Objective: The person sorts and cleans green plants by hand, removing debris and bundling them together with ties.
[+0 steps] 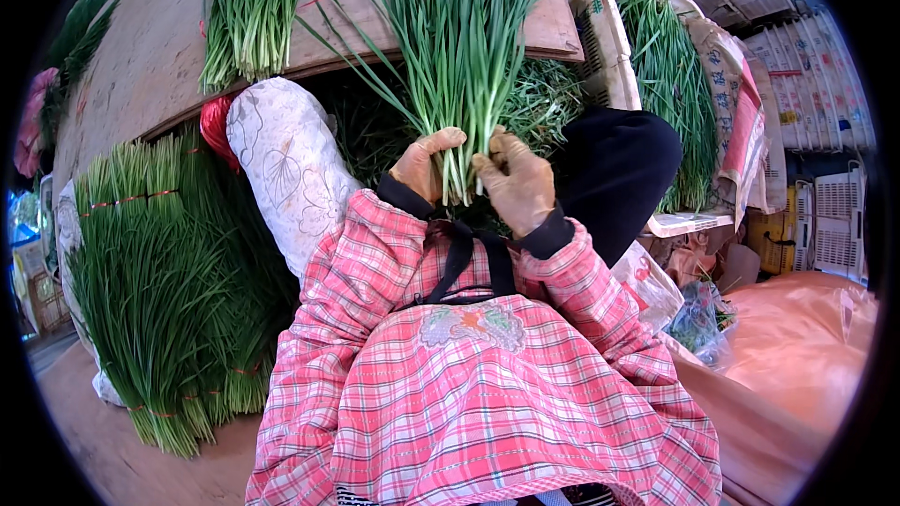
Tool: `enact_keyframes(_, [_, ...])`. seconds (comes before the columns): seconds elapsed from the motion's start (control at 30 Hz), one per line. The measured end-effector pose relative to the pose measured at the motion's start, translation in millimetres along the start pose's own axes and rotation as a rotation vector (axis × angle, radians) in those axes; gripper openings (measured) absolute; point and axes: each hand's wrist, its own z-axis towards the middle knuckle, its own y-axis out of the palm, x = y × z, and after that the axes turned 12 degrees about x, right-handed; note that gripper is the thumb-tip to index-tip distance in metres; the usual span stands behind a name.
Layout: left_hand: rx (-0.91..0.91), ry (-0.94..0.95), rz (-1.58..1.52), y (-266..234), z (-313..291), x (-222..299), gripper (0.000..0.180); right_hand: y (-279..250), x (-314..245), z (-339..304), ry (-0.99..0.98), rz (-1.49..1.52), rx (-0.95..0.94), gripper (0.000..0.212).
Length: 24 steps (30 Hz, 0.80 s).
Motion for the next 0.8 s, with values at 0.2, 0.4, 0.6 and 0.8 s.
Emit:
enact_keyframes(0.2, [0.045,0.201,0.121,10.7,-8.0,-0.1,0.050,12.5,-13.6,-20.4,-0.545,-0.469,-0.081,0.041])
enact_keyframes(0.4, [0.130,0.223,0.255,10.2,-11.1,5.6,0.044,-7.1,-26.1,-17.8,-0.431,-0.318,-0.211,0.038])
enact_keyframes(0.6, [0.057,0.027,0.299,5.9,-18.8,19.5,0.051,-24.9,-8.0,7.9,0.232,0.328,-0.051,0.015])
enact_keyframes(0.8, [0.050,0.084,0.008,-10.6,-7.4,7.5,0.053,-11.7,-5.4,40.3,0.373,0.449,-0.291,0.030])
